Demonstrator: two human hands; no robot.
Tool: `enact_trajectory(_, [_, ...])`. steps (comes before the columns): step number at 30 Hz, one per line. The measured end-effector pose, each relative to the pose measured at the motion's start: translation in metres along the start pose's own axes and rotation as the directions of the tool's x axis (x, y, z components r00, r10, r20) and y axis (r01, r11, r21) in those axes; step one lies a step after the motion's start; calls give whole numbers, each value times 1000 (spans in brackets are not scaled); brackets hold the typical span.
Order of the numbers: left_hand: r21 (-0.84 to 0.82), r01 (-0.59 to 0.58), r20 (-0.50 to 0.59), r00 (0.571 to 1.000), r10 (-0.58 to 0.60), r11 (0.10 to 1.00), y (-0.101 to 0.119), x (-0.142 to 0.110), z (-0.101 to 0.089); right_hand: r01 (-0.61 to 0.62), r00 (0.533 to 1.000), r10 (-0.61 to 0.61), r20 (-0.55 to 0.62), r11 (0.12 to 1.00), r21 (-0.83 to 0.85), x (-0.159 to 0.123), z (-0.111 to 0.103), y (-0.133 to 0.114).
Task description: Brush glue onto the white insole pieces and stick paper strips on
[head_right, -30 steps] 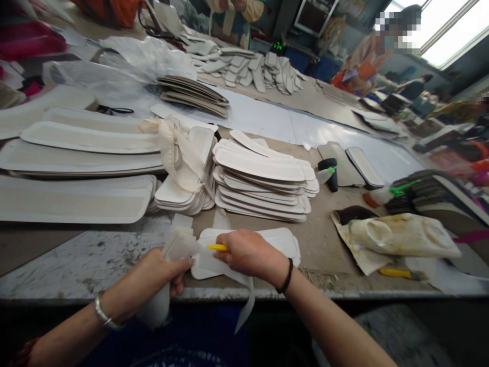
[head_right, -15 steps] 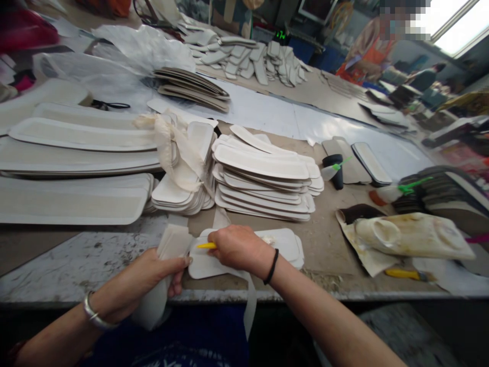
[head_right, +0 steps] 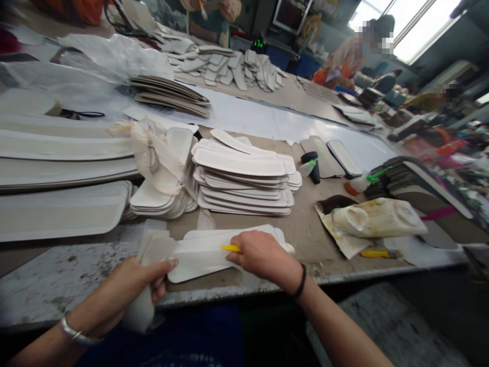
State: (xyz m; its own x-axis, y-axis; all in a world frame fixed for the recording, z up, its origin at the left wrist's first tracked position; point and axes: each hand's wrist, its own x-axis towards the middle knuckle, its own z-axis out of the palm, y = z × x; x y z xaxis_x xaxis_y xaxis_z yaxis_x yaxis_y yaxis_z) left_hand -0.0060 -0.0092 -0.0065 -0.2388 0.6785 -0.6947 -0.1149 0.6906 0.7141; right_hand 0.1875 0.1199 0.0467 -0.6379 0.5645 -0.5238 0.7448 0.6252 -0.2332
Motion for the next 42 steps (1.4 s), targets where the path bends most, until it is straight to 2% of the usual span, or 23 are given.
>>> enact_trajectory(3, [27,17,0,1000,-17,1000,-2,-1,-1,-122,986,134,-95,985,123,-24,8,40])
enact_trajectory(6, [63,10,-25,1000,-8,998,-1,-1,2,-204,958,230,-169,966,160,-34,18,62])
enact_trajectory(10, [109,-13,-78,997,22,994,0,-2,7,-337,921,339,-190,940,42,-30,25,59])
enact_trajectory(14, [174,-24,-75,996,38,984,-5,1,7,-409,900,379,-214,906,-114,-22,24,51])
enact_trajectory(18, [191,-6,-79,997,22,982,-9,5,5,-406,909,375,-182,894,-189,-16,22,52])
enact_trajectory(25, [208,22,-85,996,-4,978,-8,8,6,-366,927,338,-161,910,-196,-9,19,55])
enact_trajectory(29, [242,82,-72,995,-67,967,-19,20,1,-352,933,327,-149,916,-193,-8,18,56])
enact_trajectory(34, [278,59,-61,997,-44,959,-32,30,-4,-336,940,315,-133,924,-183,-7,17,59])
enact_trajectory(42, [254,57,-113,993,-29,965,-18,18,4,-287,956,268,-121,942,-174,-5,16,64])
